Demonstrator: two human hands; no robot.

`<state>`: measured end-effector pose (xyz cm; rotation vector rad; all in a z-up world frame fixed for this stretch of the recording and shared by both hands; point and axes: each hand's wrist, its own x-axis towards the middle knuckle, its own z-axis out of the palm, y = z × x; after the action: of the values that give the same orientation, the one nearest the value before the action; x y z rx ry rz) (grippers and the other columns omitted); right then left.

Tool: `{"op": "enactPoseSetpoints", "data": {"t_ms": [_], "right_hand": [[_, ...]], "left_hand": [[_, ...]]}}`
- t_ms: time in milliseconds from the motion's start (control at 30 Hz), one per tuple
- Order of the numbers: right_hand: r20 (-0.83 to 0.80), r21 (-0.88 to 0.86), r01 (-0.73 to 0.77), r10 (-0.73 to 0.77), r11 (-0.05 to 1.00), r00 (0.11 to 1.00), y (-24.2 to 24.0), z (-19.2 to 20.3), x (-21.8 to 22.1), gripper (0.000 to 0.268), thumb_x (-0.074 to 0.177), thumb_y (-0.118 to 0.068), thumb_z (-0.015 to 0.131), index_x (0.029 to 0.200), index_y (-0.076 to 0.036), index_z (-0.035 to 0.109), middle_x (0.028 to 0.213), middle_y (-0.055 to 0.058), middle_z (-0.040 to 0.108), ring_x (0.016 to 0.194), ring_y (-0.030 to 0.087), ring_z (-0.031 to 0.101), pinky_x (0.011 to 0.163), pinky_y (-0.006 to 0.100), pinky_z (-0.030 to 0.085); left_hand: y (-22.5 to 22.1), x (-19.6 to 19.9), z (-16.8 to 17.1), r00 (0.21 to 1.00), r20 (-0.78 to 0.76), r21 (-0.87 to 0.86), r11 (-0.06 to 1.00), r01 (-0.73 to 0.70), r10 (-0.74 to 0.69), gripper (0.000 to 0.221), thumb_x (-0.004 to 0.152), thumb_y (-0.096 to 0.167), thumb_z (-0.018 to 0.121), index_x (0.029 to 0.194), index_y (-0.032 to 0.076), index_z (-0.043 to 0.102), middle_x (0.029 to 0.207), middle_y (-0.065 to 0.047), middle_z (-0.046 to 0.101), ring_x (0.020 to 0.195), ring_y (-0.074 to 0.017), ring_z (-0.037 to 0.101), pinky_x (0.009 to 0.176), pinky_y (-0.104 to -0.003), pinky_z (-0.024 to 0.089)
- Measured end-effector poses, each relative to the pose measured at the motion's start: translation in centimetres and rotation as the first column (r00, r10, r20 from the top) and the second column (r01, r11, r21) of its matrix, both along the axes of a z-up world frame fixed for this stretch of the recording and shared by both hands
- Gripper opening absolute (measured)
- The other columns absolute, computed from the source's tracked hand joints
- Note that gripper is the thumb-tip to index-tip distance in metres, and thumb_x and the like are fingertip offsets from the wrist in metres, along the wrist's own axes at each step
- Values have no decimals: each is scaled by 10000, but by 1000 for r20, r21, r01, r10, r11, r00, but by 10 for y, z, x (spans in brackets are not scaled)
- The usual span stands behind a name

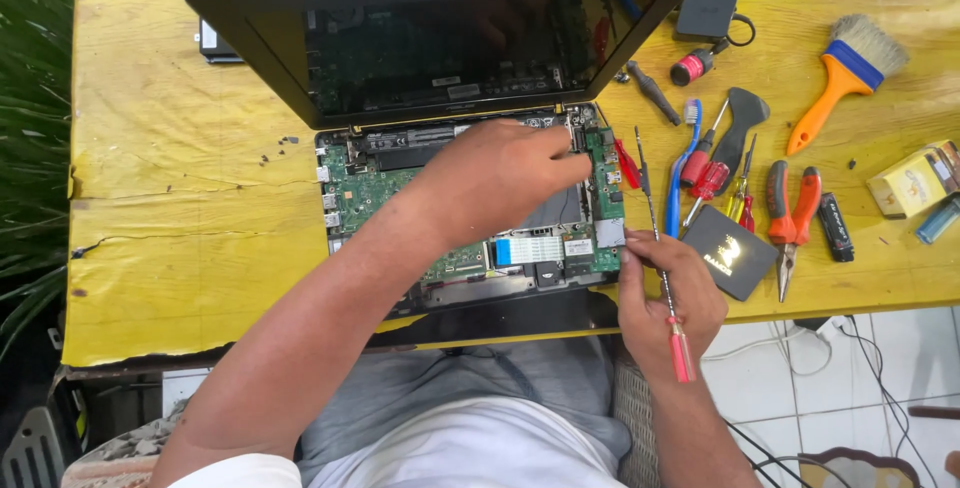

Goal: Disassembling and adjusting internal components of a laptop, including the battery and circuit boards, using a screwdriver.

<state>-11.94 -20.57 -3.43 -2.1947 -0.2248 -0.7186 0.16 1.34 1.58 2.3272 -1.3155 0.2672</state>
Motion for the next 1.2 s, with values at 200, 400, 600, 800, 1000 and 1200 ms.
{"op": "enactPoseSetpoints", "data": {"t_ms": [200, 400, 600, 800, 1000, 1200], "right_hand": [[-22, -87, -15, 13, 996, 1000, 3, 3, 2, 100, 920, 51, 773, 1004, 17, 731, 997, 144, 732, 923, 348, 753, 752, 400, 622], [-93, -121, -13, 2, 993, 996, 6, 9, 0, 100, 922, 29, 760, 1013, -2, 734, 994, 141, 738, 921, 345, 745, 798, 427, 613], [-100, -116, -55, 43, 992, 994, 8, 8, 2, 95, 919, 42, 757, 1005, 5, 744, 997, 152, 750, 951, 359, 736, 837, 438, 600], [-34, -104, -36, 32, 994, 999, 4, 3, 1, 107, 939, 59, 711, 1032, 12, 737, 1038, 168, 750, 946, 362, 722, 834, 445, 587], [18, -72, -40, 41, 997, 999, 1, 0, -1, 123, 967, 61, 654, 1049, 7, 728, 1081, 160, 747, 988, 352, 714, 870, 435, 570], [-6, -48, -43, 43, 998, 999, -3, -2, -1, 123, 971, 32, 645, 1046, -6, 736, 1081, 158, 751, 985, 349, 714, 861, 426, 550]], "left_hand": [[8, -10, -1, 996, -83, 2, 1000, -26, 26, 170, 984, -61, 550, 980, 84, 640, 797, -78, 633, 670, -250, 689, 717, -397, 578], [20, -33, -19, 998, -58, -13, 1000, -27, 26, 65, 1006, 159, 641, 990, 96, 643, 867, -62, 666, 822, -252, 708, 855, -409, 554], [23, -60, -35, 991, -22, -87, 988, -131, 129, 213, 1007, 316, 654, 1041, 106, 655, 946, -51, 658, 971, -249, 693, 959, -416, 516], [1, -80, -48, 982, -56, -79, 980, -184, 180, 241, 988, 268, 662, 1102, 57, 681, 1027, -104, 665, 1063, -286, 679, 1024, -446, 485], [-23, -88, -48, 987, -62, -87, 984, -153, 148, 360, 1001, 237, 632, 1236, -35, 647, 1154, -183, 644, 1188, -342, 628, 1106, -491, 439], [-28, -88, -49, 983, -98, -32, 987, -157, 154, 421, 983, 235, 658, 1285, -54, 612, 1202, -205, 617, 1201, -362, 629, 1106, -497, 432]]}}
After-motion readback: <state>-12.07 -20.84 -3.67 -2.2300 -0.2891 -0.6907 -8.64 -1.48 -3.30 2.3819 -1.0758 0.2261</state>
